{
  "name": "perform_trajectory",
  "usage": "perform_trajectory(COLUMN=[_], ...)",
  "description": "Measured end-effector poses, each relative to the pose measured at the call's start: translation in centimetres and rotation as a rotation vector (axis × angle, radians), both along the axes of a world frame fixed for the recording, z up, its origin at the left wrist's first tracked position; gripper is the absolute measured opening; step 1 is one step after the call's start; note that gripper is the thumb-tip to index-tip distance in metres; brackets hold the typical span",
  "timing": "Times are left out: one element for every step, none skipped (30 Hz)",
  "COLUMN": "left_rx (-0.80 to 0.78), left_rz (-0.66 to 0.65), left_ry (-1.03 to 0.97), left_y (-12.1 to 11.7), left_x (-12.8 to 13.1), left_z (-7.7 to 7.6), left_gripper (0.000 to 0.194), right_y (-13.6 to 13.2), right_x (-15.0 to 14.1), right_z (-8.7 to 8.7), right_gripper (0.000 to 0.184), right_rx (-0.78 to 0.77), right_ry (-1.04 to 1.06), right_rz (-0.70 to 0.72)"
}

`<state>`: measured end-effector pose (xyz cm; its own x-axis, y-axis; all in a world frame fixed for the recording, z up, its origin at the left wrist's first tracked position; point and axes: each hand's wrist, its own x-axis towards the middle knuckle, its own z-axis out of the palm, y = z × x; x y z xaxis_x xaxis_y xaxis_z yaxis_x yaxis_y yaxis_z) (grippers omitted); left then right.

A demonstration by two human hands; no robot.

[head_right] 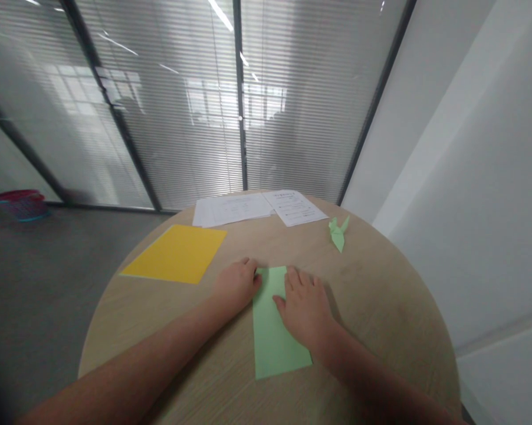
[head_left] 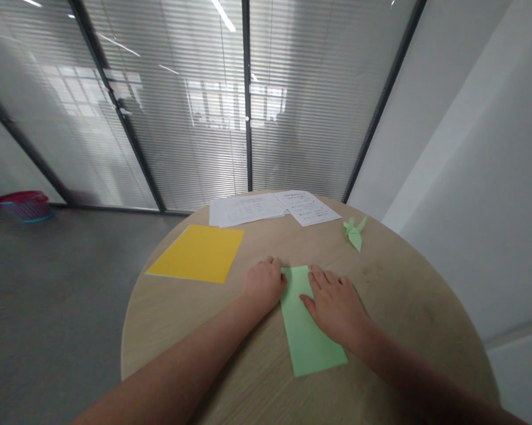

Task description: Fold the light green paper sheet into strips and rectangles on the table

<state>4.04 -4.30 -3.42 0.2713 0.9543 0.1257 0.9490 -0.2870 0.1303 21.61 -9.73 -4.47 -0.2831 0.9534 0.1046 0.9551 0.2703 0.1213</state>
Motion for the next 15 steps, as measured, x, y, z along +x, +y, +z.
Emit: perform_trajectory(left_rx=[0.002, 0.004, 0.005, 0.005, 0.005, 0.007, 0.011, 0.016, 0.023, 0.029, 0.033, 0.037, 0.041, 0.046, 0.052], left_rz=[0.004, 0.006, 0.007, 0.007, 0.006, 0.006, 0.006, 0.006, 0.005, 0.002, -0.002, -0.007, -0.013, -0.02, -0.03], left_ry=[-0.003, -0.007, -0.01, -0.014, -0.017, -0.021, -0.026, -0.031, -0.035, -0.038, -0.041, -0.042, -0.042, -0.042, -0.041], left_y=[0.0, 0.0, -0.1, -0.1, -0.1, -0.1, -0.1, -0.1, -0.1, -0.1, 0.0, 0.0, 0.0, 0.1, 0.1], left_x=[0.0, 0.0, -0.1, -0.1, -0.1, -0.1, -0.1, -0.1, -0.1, -0.1, -0.2, -0.2, -0.3, -0.3, -0.4], left_z=[0.0, 0.0, 0.1, 0.1, 0.1, 0.1, 0.0, 0.0, -0.1, -0.2, -0.2, -0.3, -0.4, -0.4, -0.4], left_gripper=[0.022, 0.022, 0.022, 0.023, 0.024, 0.027, 0.031, 0.037, 0.043, 0.048, 0.051, 0.053, 0.054, 0.053, 0.052], right_y=[0.0, 0.1, 0.2, 0.3, 0.5, 0.7, 1.0, 1.3, 1.6, 1.9, 2.2, 2.5, 2.7, 2.9, 3.0], right_x=[0.1, 0.2, 0.3, 0.4, 0.6, 0.9, 1.1, 1.3, 1.6, 1.8, 1.9, 2.1, 2.2, 2.3, 2.4], right_z=[0.1, 0.2, 0.3, 0.4, 0.4, 0.4, 0.4, 0.4, 0.4, 0.3, 0.2, 0.1, 0.0, -0.1, -0.1], right_gripper=[0.054, 0.055, 0.056, 0.057, 0.059, 0.06, 0.062, 0.065, 0.067, 0.069, 0.071, 0.073, 0.074, 0.076, 0.078], right_rx=[-0.002, 0.002, 0.008, 0.013, 0.013, 0.006, -0.007, -0.024, -0.042, -0.06, -0.077, -0.093, -0.11, -0.128, -0.145], right_ry=[0.0, 0.001, 0.0, -0.003, -0.008, -0.012, -0.016, -0.019, -0.021, -0.02, -0.018, -0.013, -0.006, 0.004, 0.014], right_rz=[0.007, 0.014, 0.023, 0.032, 0.043, 0.055, 0.068, 0.08, 0.091, 0.098, 0.1, 0.097, 0.091, 0.082, 0.075])
